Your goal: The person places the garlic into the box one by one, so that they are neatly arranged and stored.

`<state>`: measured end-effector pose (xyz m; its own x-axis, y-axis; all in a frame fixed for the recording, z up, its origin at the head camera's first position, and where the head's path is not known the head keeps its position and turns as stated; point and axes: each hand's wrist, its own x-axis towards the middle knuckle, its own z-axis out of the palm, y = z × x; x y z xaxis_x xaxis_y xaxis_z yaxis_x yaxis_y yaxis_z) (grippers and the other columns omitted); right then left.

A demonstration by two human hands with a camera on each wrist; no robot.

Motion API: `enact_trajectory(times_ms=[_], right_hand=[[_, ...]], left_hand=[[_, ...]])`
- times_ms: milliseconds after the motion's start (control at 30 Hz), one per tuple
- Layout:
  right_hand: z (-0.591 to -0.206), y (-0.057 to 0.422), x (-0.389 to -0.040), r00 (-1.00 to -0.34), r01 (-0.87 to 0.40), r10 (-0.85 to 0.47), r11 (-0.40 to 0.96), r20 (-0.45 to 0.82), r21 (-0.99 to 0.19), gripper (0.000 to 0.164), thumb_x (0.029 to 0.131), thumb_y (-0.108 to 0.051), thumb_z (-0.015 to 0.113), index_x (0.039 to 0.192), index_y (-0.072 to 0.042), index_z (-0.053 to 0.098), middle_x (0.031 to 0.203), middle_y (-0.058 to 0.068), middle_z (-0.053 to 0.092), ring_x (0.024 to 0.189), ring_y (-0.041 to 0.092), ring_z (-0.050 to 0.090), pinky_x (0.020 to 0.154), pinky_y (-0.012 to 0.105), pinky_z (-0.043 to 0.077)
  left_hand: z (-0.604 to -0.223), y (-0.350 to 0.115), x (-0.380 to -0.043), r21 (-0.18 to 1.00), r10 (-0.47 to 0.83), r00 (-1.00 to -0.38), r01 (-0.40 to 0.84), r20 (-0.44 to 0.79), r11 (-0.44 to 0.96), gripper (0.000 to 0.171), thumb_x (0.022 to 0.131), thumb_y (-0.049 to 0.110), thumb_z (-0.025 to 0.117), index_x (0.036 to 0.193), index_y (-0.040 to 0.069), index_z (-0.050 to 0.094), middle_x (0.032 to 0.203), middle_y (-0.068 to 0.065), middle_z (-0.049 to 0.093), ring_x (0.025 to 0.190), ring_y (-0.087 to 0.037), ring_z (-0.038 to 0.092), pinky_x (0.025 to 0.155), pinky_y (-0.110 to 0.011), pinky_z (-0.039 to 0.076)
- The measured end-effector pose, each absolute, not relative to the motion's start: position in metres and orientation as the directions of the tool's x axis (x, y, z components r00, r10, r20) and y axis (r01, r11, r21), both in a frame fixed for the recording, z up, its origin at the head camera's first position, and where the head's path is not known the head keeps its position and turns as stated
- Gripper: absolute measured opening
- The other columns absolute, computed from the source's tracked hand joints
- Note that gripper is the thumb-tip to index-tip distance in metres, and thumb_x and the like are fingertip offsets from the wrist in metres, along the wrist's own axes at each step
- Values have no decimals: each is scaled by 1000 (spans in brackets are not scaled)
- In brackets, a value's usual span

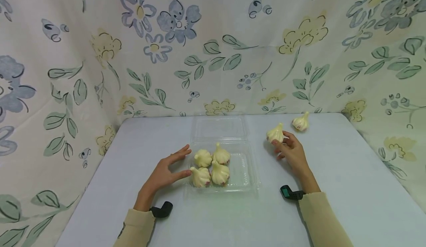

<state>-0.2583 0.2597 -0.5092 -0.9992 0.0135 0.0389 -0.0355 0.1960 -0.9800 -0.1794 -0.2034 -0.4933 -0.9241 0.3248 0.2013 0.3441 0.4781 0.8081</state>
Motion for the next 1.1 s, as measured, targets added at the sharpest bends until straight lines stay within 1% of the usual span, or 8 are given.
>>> enact_trajectory(times_ms=[100, 333, 533, 600, 700, 867, 1100], right_hand=[[-509, 260, -258, -998, -57, 3, 177, 58, -983, 68, 98, -31, 70, 153, -7, 38, 102, -11, 65, 75, 7, 68, 59, 27, 59], [-505, 258, -255, -997, -72, -14, 127, 71, -989, 58, 98, -28, 70, 147, -11, 44, 103, -14, 68, 79, 6, 68, 61, 25, 59], [-504, 255, -254, -994, -107, -31, 93, 105, -990, 51, 97, -20, 72, 143, -13, 50, 105, -10, 67, 82, 5, 65, 61, 23, 58], [-503, 254, -254, -991, -132, -39, 103, 129, -986, 51, 96, -17, 73, 142, -12, 52, 106, -11, 66, 81, 6, 63, 61, 23, 57], [-501, 251, -253, -986, -163, -42, 156, 158, -974, 52, 94, -17, 75, 141, -9, 54, 107, -13, 64, 80, 5, 61, 61, 23, 57], [-498, 245, -252, -981, -195, -68, 236, 184, -952, 56, 93, -19, 77, 143, -9, 53, 109, -7, 60, 81, 7, 61, 64, 24, 56], [-492, 236, -250, -975, -212, -121, 238, 188, -948, 59, 93, -18, 77, 146, -9, 52, 112, -1, 58, 86, 10, 60, 66, 24, 56]], left_hand=[[-493, -204, -179, 808, 324, -924, 344, 203, 478, 70, 85, 32, 84, 147, 16, 56, 162, 8, 41, 149, -29, 42, 120, -65, 28], [-493, -204, -179, 811, 320, -926, 340, 200, 477, 70, 85, 32, 84, 148, 16, 56, 163, 8, 40, 150, -29, 41, 120, -66, 28], [-493, -204, -179, 817, 322, -926, 335, 194, 470, 70, 86, 32, 83, 148, 17, 56, 163, 10, 39, 150, -29, 40, 121, -66, 27], [-494, -204, -180, 818, 322, -927, 334, 194, 469, 70, 86, 32, 83, 148, 17, 56, 163, 10, 39, 150, -29, 40, 121, -66, 27], [-495, -204, -180, 816, 323, -927, 333, 191, 473, 70, 86, 32, 83, 148, 17, 56, 163, 10, 39, 151, -28, 40, 121, -66, 27], [-495, -205, -180, 813, 322, -927, 332, 189, 478, 70, 86, 33, 83, 148, 18, 55, 163, 10, 39, 151, -28, 40, 121, -65, 27], [-495, -204, -180, 811, 321, -928, 333, 190, 481, 69, 86, 33, 83, 148, 19, 56, 163, 11, 40, 150, -28, 40, 121, -65, 27]])
